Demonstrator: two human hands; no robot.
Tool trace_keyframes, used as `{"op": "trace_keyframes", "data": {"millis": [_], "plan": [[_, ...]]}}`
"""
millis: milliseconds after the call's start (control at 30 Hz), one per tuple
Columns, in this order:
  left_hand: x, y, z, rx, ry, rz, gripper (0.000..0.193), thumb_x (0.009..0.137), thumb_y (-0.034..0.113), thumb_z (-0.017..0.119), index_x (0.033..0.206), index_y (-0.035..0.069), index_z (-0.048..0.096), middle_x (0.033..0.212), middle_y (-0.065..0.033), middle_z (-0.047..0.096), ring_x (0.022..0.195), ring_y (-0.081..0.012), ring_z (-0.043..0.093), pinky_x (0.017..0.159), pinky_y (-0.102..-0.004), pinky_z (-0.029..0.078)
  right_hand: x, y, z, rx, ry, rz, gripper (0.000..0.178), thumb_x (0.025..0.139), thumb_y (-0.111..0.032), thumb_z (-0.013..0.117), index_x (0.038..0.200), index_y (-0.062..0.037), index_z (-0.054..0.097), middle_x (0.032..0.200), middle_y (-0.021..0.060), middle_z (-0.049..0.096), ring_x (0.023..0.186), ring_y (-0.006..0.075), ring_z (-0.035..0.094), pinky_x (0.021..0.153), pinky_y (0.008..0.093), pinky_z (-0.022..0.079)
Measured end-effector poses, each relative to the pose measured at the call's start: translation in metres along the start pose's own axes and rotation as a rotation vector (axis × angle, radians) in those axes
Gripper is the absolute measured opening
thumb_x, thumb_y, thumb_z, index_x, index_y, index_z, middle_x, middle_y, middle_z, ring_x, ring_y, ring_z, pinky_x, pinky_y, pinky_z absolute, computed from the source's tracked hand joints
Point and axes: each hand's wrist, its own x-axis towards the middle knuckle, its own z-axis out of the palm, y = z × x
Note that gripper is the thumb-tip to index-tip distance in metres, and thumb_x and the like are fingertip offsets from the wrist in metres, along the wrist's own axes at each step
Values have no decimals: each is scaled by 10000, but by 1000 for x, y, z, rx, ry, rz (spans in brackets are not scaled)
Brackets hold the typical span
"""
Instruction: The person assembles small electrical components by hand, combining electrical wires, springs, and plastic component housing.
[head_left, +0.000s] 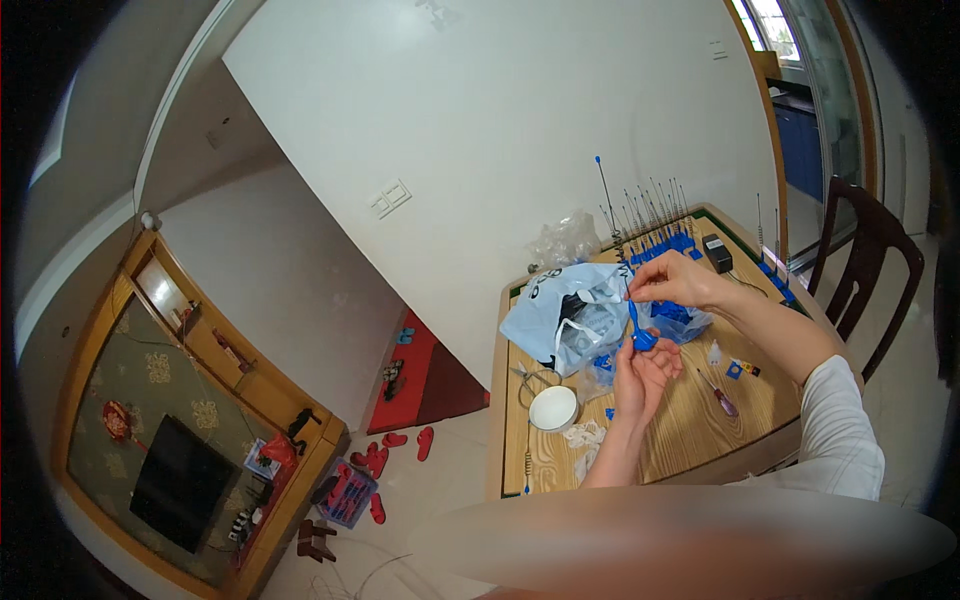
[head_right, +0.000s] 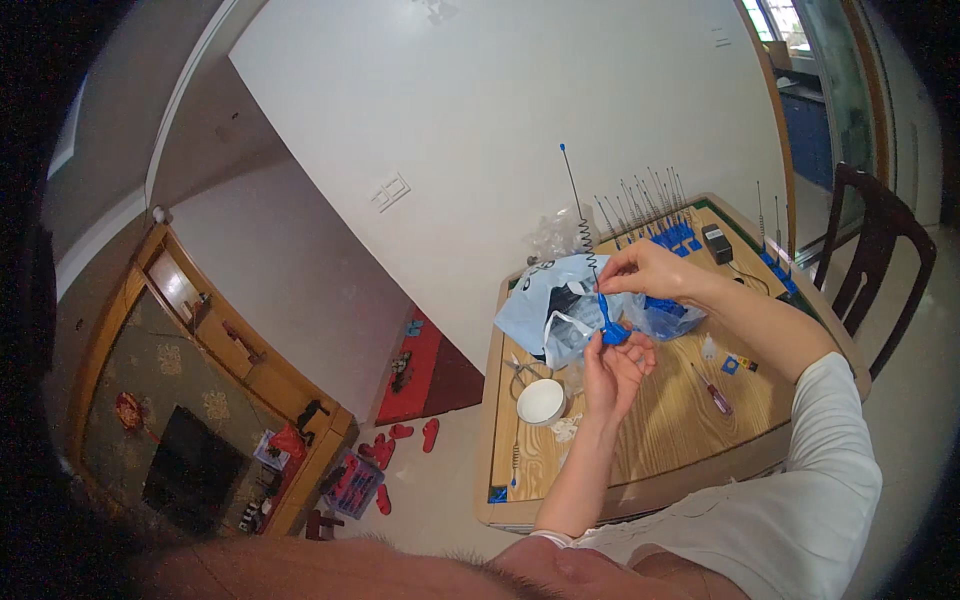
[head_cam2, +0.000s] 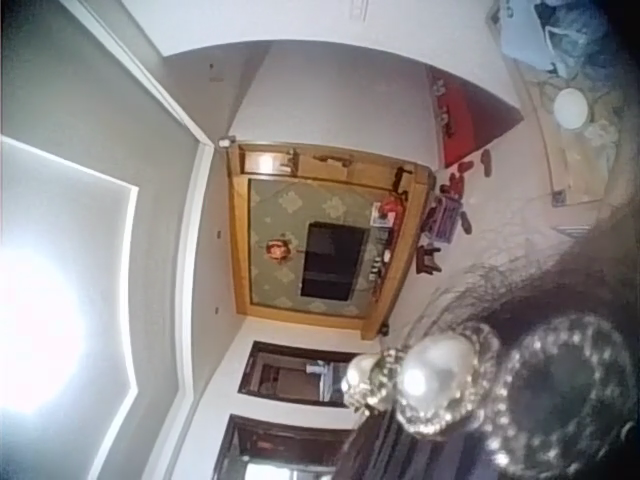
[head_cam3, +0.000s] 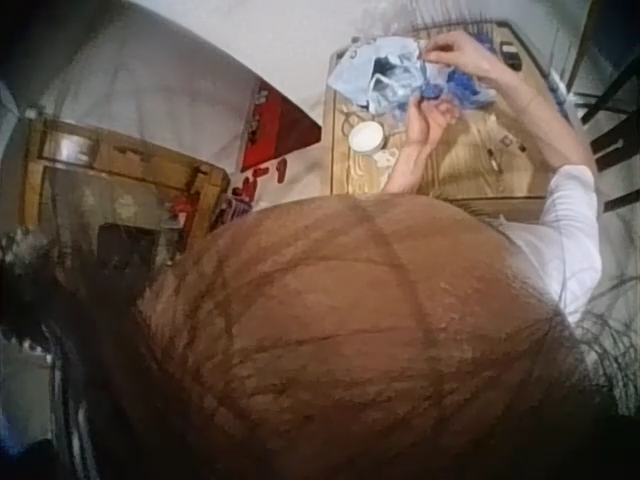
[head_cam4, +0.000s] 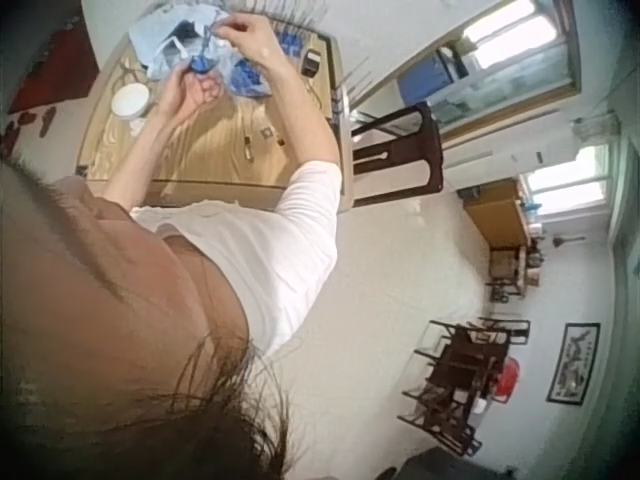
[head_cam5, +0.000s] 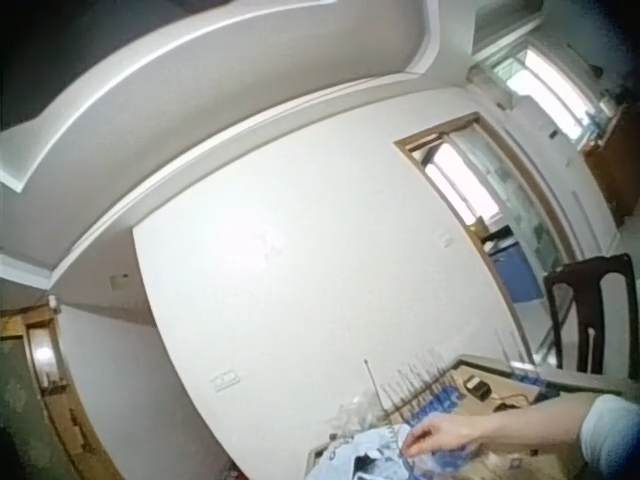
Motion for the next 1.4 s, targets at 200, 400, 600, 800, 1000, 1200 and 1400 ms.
{"op": "trace_keyframes", "data": {"millis": [200,400,600,800,1000,1200,1400], "plan": [[-4,4,3,-31,-35,-36,440,911,432,311,1054,49,473,891,-144,579,726,-220,541,618,-312,401,2,2,5,7,-18,-20,162,742,-127,672,813,13,634,748,30,608,723,82,529,678,231,419],[-8,3,-3,-77,-43,-75,431,917,433,289,1045,56,456,894,-142,572,729,-216,538,617,-307,394,1,3,7,-120,-13,-37,187,759,-173,660,802,4,621,707,15,584,686,74,505,638,226,408],[-9,-2,-13,-127,-56,-104,441,909,451,301,1054,64,453,873,-134,577,712,-218,538,611,-310,399,5,-16,8,31,113,50,216,820,-212,604,856,1,604,730,30,602,668,69,523,608,213,421],[-4,-9,-24,-140,131,-150,432,906,456,349,1056,66,455,862,-119,557,701,-208,534,566,-263,383,9,-2,14,-43,113,-128,231,837,-211,579,835,20,578,703,48,591,615,77,538,559,229,436],[-5,-13,-37,-203,133,-132,435,912,458,357,1045,57,460,803,-75,491,660,-161,427,534,-249,336,11,-9,21,-56,119,-57,260,875,-232,523,819,16,579,687,42,585,585,82,536,529,224,430],[-4,-27,-75,-352,2,-172,467,907,475,356,1044,42,465,785,-56,471,643,-146,391,535,-246,328,26,12,29,-235,121,-34,280,832,-281,579,758,-12,594,610,50,602,533,94,549,486,241,426],[-11,-28,-78,-59,226,-77,297,910,285,463,1113,69,448,907,-81,549,753,-153,527,625,-256,423,25,30,36,-447,208,-79,275,800,-272,617,732,-6,596,601,77,617,542,134,599,499,254,447]]}}
